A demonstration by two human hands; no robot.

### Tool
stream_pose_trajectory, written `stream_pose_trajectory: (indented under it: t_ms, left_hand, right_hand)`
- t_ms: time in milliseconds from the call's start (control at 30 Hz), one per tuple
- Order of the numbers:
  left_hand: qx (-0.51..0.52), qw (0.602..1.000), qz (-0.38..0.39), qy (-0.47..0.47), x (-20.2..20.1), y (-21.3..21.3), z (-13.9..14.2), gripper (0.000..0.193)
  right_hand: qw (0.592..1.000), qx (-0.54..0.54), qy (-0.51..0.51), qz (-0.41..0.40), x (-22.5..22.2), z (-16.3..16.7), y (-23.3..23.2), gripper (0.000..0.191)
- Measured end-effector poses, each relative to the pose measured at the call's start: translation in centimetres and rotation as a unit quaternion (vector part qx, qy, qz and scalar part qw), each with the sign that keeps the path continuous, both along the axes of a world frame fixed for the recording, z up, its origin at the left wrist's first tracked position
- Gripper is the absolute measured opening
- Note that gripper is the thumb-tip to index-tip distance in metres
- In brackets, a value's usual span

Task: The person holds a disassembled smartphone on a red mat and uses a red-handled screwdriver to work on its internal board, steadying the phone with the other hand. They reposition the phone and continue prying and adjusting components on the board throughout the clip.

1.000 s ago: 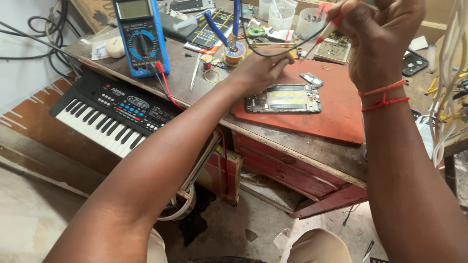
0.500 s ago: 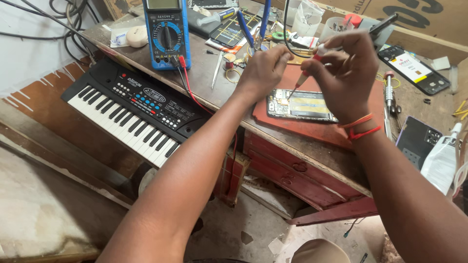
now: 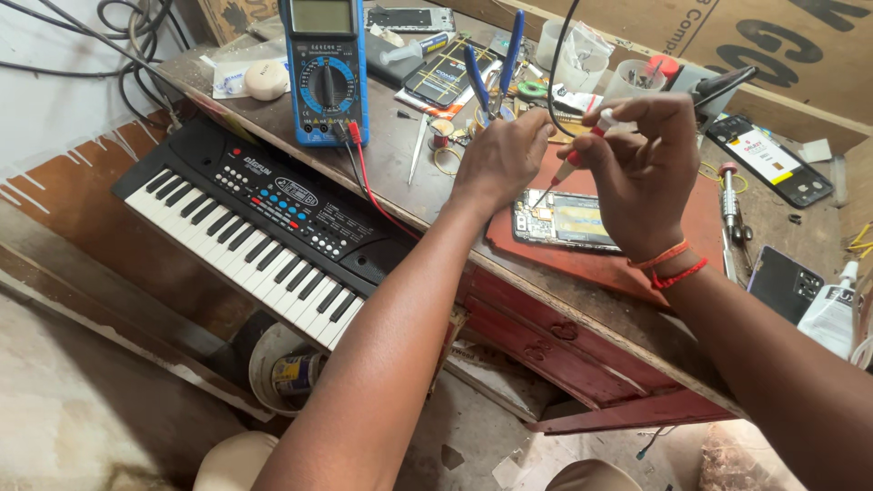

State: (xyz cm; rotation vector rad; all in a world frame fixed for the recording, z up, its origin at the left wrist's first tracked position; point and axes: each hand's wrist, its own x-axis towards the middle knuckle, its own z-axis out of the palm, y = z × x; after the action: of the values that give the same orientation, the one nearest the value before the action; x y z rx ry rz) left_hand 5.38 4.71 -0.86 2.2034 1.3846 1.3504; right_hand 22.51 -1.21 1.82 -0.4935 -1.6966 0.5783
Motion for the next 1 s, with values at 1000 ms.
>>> stream_pose_trajectory:
  t_ms: [1000]
  left_hand:
    - [-0.022, 0.999, 0.046, 0.008, 0.1, 0.7, -0.4, 0.021]
  right_hand:
    - [1.000, -0.007, 0.005, 0.004, -0.1, -0.5, -0.1, 0.032]
